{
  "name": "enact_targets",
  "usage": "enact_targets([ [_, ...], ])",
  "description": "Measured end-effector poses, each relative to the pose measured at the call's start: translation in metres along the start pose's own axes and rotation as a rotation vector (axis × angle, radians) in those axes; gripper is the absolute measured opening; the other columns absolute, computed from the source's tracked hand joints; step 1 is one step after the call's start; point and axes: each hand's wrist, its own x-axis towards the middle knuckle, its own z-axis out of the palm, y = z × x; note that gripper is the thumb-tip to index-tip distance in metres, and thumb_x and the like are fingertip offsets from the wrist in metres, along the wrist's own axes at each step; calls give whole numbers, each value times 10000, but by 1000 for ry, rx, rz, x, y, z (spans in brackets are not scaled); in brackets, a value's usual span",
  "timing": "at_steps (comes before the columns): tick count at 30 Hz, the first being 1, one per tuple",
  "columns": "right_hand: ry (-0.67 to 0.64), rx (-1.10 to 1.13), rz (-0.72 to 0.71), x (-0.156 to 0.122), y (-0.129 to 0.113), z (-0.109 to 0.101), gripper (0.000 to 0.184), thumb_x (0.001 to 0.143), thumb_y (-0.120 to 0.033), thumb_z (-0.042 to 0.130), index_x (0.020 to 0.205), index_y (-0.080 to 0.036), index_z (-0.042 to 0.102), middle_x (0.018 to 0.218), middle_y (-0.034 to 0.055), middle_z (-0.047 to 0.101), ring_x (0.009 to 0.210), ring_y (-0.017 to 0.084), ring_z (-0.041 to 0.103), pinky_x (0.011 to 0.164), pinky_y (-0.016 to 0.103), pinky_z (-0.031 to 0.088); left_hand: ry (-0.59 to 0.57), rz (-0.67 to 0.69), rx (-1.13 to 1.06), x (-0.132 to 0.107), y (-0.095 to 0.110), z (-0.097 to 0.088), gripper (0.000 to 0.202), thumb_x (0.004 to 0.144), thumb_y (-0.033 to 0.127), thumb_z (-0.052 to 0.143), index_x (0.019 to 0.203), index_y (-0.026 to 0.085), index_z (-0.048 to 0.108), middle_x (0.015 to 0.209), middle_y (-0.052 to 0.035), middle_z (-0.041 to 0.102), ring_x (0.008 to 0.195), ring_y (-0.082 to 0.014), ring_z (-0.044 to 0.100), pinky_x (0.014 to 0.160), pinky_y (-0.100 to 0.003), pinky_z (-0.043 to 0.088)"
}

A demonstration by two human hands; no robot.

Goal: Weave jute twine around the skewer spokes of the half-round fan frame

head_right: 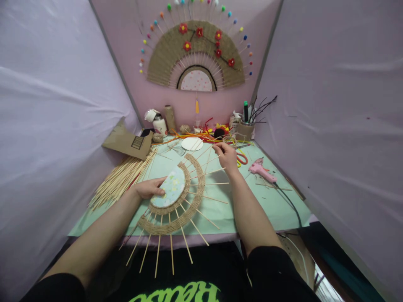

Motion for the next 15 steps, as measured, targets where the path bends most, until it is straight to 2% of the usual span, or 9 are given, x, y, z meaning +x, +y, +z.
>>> enact_targets([
  [4,23,49,-26,0,-1,-2,196,792,-381,559,811,-204,638,683,20,585,631,158,522,615,290,418,12,-8,0,0,-1,0,955,554,293,828,1380,171,364,1106,-161,644,855,-210,651,671,-251,506],
  [9,-8,76,-68,1,1,-4,206,819,-347,516,914,-219,646,793,36,610,683,159,541,661,302,442,2,-38,5,1,-2,1,948,556,284,827,1378,179,366,1099,-154,647,820,-197,653,668,-253,510],
  [15,-87,92,15,4,3,-4,181,766,-344,576,815,-192,661,729,23,617,656,147,538,646,289,435,-42,-46,32,2,-2,2,941,558,269,825,1377,187,368,1102,-147,644,853,-203,644,678,-259,513],
])
